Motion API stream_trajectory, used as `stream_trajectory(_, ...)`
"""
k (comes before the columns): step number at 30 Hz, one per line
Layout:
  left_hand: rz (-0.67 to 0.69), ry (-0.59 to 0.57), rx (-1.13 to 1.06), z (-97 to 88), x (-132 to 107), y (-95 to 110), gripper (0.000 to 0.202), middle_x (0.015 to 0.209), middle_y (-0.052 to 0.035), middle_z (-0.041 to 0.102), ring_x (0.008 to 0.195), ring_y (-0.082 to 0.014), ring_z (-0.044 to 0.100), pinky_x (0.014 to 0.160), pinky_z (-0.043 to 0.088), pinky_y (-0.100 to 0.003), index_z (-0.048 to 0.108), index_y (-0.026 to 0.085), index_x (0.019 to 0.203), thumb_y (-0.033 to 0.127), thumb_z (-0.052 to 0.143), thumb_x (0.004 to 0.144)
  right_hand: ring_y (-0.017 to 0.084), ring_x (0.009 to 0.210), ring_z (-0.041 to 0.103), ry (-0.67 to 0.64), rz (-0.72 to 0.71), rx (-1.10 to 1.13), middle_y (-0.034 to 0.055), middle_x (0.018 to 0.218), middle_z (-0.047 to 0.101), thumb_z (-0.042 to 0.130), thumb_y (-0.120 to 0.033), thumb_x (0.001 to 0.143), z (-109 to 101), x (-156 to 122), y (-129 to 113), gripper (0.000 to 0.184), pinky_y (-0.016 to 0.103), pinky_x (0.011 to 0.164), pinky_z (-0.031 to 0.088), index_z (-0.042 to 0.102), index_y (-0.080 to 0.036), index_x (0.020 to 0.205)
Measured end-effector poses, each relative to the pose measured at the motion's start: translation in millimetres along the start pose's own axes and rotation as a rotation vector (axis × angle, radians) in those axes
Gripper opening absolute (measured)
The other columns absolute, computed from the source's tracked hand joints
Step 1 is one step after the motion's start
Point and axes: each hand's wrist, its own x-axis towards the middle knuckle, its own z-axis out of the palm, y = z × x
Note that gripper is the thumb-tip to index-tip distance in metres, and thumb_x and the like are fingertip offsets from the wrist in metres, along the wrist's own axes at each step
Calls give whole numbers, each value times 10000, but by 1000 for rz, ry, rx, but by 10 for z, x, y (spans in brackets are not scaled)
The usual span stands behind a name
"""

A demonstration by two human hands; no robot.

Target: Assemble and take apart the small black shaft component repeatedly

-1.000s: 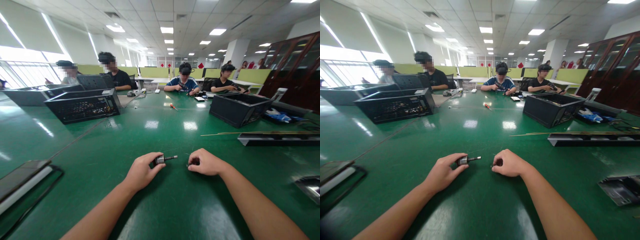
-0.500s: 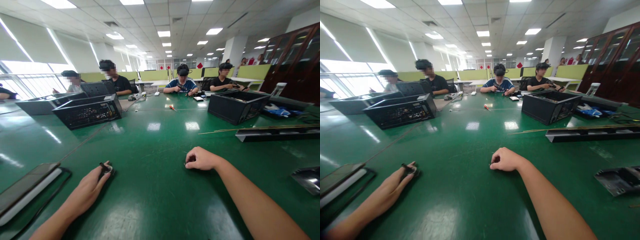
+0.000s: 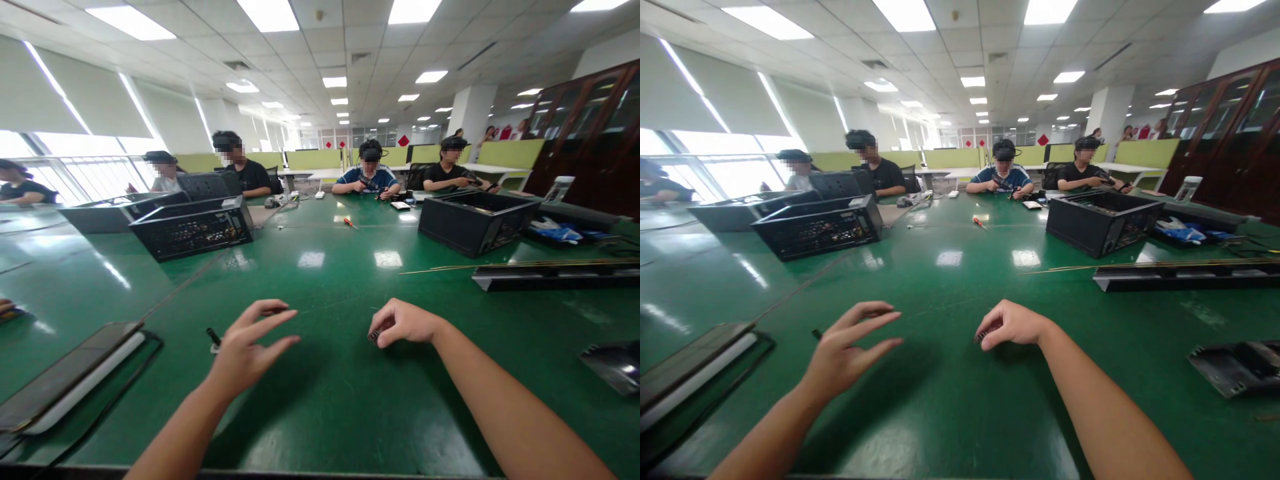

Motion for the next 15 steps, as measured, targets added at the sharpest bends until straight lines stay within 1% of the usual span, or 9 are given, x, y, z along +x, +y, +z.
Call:
stream_trajectory(1, 52, -88, -98, 127, 137, 150, 369, 1195, -72, 652, 1055, -228, 659, 934, 566, -379, 702, 288, 1195, 346, 746, 834, 157, 708, 641, -42, -18, 40, 42, 809, 749, 875, -383, 655, 32, 3, -16, 372, 258, 695, 481, 807, -155, 941)
stream_trajectory(3, 132, -209, -275, 380, 361, 413, 461, 1219, -86, 657, 1092, -236, 651, 944, 560, -382, 708, 298, 1210, 347, 818, 765, 161, 715, 645, -109, -56, 107, 51, 828, 752, 879, -391, 651, 84, 13, -36, 390, 267, 711, 490, 807, -146, 947)
stream_trajectory(4, 157, -242, -350, 492, 442, 519, 427, 1203, -86, 670, 1087, -235, 654, 946, 557, -384, 733, 302, 1168, 332, 829, 753, 166, 721, 650, -124, -69, 139, 53, 826, 754, 887, -399, 635, 101, 18, -38, 402, 277, 729, 495, 808, -143, 935)
stream_trajectory(6, 174, -266, -466, 667, 545, 677, 294, 1140, -84, 702, 1046, -228, 669, 930, 555, -383, 783, 300, 1053, 310, 823, 762, 177, 717, 655, -134, -76, 174, 51, 793, 754, 900, -407, 608, 115, 28, -34, 383, 295, 746, 504, 811, -137, 865)
stream_trajectory(8, 146, -243, -541, 767, 589, 767, 180, 1082, -89, 723, 998, -225, 684, 902, 559, -382, 805, 283, 957, 306, 806, 778, 182, 712, 661, -115, -93, 200, 48, 762, 753, 910, -409, 592, 110, 33, -23, 364, 299, 753, 510, 811, -139, 814)
stream_trajectory(10, 101, -208, -584, 795, 603, 800, 149, 1062, -97, 729, 972, -228, 693, 877, 567, -381, 804, 258, 910, 321, 804, 775, 186, 722, 672, -106, -110, 239, 56, 756, 756, 907, -425, 599, 103, 36, -10, 361, 300, 764, 518, 811, -139, 798)
stream_trajectory(12, 59, -164, -584, 749, 603, 775, 125, 1048, -98, 734, 954, -224, 700, 858, 573, -368, 793, 235, 878, 323, 782, 790, 196, 749, 689, -130, -101, 288, 76, 809, 768, 899, -448, 609, 103, 42, 6, 407, 305, 773, 529, 815, -139, 860)
stream_trajectory(14, 0, -105, -507, 616, 591, 677, 122, 999, -90, 744, 925, -215, 704, 838, 573, -344, 779, 217, 863, 325, 740, 821, 205, 789, 706, -164, -52, 314, 97, 905, 776, 899, -451, 609, 112, 53, 27, 493, 305, 766, 540, 804, -149, 987)
stream_trajectory(15, -51, -71, -437, 514, 577, 599, 139, 962, -83, 750, 900, -211, 706, 823, 572, -334, 773, 212, 862, 337, 721, 832, 205, 809, 712, -175, -19, 310, 102, 951, 776, 904, -437, 606, 117, 61, 39, 535, 299, 764, 543, 790, -160, 1048)
